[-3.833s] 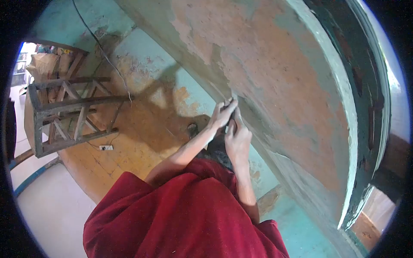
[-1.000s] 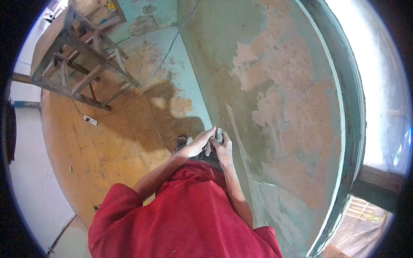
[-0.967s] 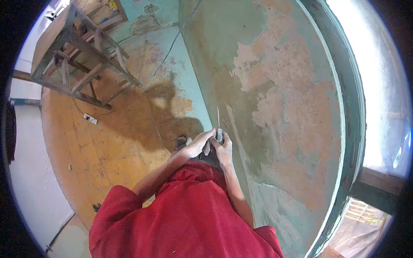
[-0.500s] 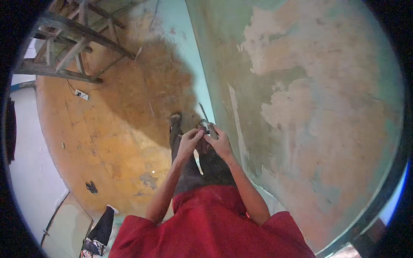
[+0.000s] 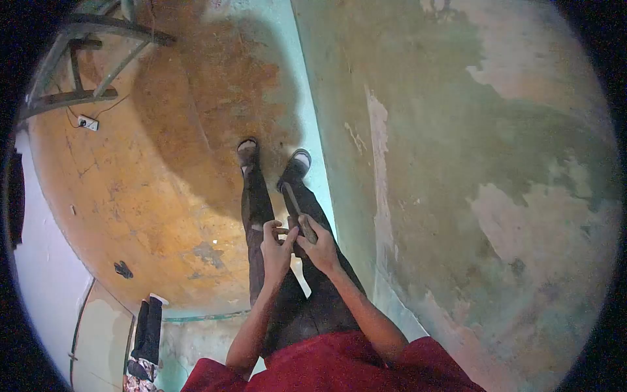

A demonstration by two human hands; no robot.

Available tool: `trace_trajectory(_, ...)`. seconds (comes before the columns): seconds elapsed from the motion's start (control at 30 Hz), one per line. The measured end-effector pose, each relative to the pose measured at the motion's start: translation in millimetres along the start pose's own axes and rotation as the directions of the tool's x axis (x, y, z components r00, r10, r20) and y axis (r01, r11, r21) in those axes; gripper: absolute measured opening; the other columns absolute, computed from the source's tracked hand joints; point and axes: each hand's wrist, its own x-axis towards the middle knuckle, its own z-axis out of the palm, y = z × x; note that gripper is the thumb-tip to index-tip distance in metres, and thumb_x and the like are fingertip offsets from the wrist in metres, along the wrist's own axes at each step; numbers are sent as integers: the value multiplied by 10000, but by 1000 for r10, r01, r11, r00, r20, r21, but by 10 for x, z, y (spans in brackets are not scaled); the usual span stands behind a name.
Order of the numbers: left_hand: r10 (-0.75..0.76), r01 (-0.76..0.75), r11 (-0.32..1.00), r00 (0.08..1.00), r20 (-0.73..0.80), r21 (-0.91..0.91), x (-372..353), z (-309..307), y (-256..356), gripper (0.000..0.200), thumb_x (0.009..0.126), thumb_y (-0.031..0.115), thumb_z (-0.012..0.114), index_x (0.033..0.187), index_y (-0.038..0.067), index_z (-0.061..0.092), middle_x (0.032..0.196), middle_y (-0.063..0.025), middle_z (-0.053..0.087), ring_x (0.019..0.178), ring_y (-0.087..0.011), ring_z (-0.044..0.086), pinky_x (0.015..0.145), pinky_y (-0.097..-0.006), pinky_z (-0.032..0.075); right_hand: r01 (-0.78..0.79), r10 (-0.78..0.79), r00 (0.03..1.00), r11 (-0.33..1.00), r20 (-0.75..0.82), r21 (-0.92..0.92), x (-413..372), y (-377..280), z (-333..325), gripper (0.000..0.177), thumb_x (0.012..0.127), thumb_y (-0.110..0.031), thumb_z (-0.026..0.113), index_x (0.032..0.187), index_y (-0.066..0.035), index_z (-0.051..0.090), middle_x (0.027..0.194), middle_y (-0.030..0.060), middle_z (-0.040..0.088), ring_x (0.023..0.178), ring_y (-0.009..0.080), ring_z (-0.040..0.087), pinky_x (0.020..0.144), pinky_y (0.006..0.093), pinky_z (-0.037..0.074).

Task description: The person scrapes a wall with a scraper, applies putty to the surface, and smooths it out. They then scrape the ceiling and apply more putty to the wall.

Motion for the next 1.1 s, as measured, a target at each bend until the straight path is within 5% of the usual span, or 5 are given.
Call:
trace_trajectory(0.5,-55,138,917,973,224,-374,655,786,-502,282,1014,243,569,1053,-26,642,985,-91,619,887,-111,572,775,-283,473,-140,187,980,895,-69,423,374,370,-246,599,880,-100,673,1427,37,472,1301,133,606,1200,169,551,1047,297,400)
trace_trajectory(0.67,32,1,957,994,107,-292,1044,934,-358,303,1003,254,595,929,-37,636,768,-18,536,738,-77,472,644,-258,399,-177,349,911,810,-218,559,417,377,-217,572,942,-115,651,1460,-21,426,1052,33,629,854,101,597,639,232,486)
trace_trajectory(0.9,261,-229,888,965,26,-399,1923,1165,889,399,1008,331,581,967,-64,620,669,-61,541,622,-99,510,566,-284,419,-302,470,834,827,-288,475,258,812,-225,619,926,-133,675,1475,-19,411,999,40,642,737,100,585,569,228,467)
trace_trajectory(1.0,647,-737,599,676,-353,-314,2281,1492,1314,352,1026,300,544,921,-32,590,584,-18,470,557,-74,480,497,-321,376,-276,423,859,858,-290,433,241,922,-178,639,900,-261,733,1423,1,476,892,3,637,673,59,563,508,207,451)
trace_trajectory(1.1,610,-575,655,786,-106,-490,2156,1566,1716,361,1038,298,508,935,-38,590,642,-82,560,609,-185,565,588,-382,440,-260,414,871,844,-263,469,250,945,-150,648,906,-153,703,1466,11,420,877,9,607,683,63,545,511,212,442)
